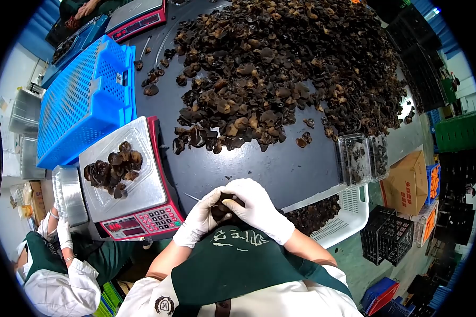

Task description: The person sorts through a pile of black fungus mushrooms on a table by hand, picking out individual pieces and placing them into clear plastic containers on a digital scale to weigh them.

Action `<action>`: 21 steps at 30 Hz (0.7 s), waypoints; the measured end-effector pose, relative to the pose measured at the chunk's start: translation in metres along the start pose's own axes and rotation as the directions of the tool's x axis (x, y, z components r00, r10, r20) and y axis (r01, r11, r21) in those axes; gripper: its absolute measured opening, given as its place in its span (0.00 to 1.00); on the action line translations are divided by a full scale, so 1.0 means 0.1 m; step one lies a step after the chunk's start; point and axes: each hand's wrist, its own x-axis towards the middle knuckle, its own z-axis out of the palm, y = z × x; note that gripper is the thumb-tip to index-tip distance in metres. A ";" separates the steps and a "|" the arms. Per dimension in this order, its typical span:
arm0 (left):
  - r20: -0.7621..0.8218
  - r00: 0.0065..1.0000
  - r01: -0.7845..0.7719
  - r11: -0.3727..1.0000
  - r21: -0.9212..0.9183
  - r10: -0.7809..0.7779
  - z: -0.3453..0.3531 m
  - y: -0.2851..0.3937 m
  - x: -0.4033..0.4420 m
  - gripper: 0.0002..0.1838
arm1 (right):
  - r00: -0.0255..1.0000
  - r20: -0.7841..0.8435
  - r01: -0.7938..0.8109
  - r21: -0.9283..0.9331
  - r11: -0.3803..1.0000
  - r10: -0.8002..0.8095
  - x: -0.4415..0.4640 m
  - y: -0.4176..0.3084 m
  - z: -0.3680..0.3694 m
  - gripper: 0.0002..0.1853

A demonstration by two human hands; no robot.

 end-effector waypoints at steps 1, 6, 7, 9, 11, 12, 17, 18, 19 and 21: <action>-0.011 1.000 -0.017 1.000 -0.023 0.017 0.00 -0.01 0.01 0.20 | 0.996 -0.003 0.086 -0.092 0.992 -0.087 0.01 0.01 -0.02 0.12; 0.006 0.994 -0.108 0.991 -0.085 0.109 0.10 -0.05 0.08 0.19 | 0.975 0.041 0.218 -0.330 0.919 -0.217 0.03 -0.04 0.03 0.15; -0.010 0.992 -0.124 0.987 -0.101 0.123 0.12 -0.05 0.08 0.19 | 0.976 0.027 0.212 -0.351 0.912 -0.216 0.01 0.00 0.08 0.14; -0.009 0.991 -0.136 0.984 -0.116 0.136 0.12 -0.05 0.07 0.20 | 0.973 0.017 0.218 -0.383 0.898 -0.229 0.03 0.02 0.14 0.12; 0.001 0.986 -0.166 0.976 -0.143 0.168 0.05 -0.09 0.09 0.20 | 0.970 0.007 0.224 -0.417 0.881 -0.243 0.05 0.02 0.18 0.10; 0.001 0.986 -0.167 0.976 -0.141 0.169 0.00 -0.11 0.12 0.20 | 0.967 0.013 0.236 -0.409 0.881 -0.253 0.06 0.01 0.19 0.09; -0.130 0.971 -0.207 0.978 -0.025 0.202 0.05 -0.08 0.12 0.12 | 0.953 0.153 0.278 -0.097 0.956 -0.262 -0.01 -0.07 0.20 0.06; -0.159 0.955 -0.255 0.967 0.001 0.252 0.15 -0.05 0.07 0.12 | 0.958 0.130 0.260 -0.033 0.965 -0.254 0.00 -0.15 0.16 0.06; -0.170 0.943 -0.276 0.958 0.073 0.285 0.15 -0.06 0.06 0.11 | 0.970 0.092 0.222 0.041 0.974 -0.225 0.00 -0.14 0.11 0.06; -0.160 0.898 -0.345 0.881 0.323 0.410 0.36 0.09 -0.18 0.11 | 0.986 -0.018 0.169 0.102 0.980 -0.168 0.02 -0.11 -0.02 0.06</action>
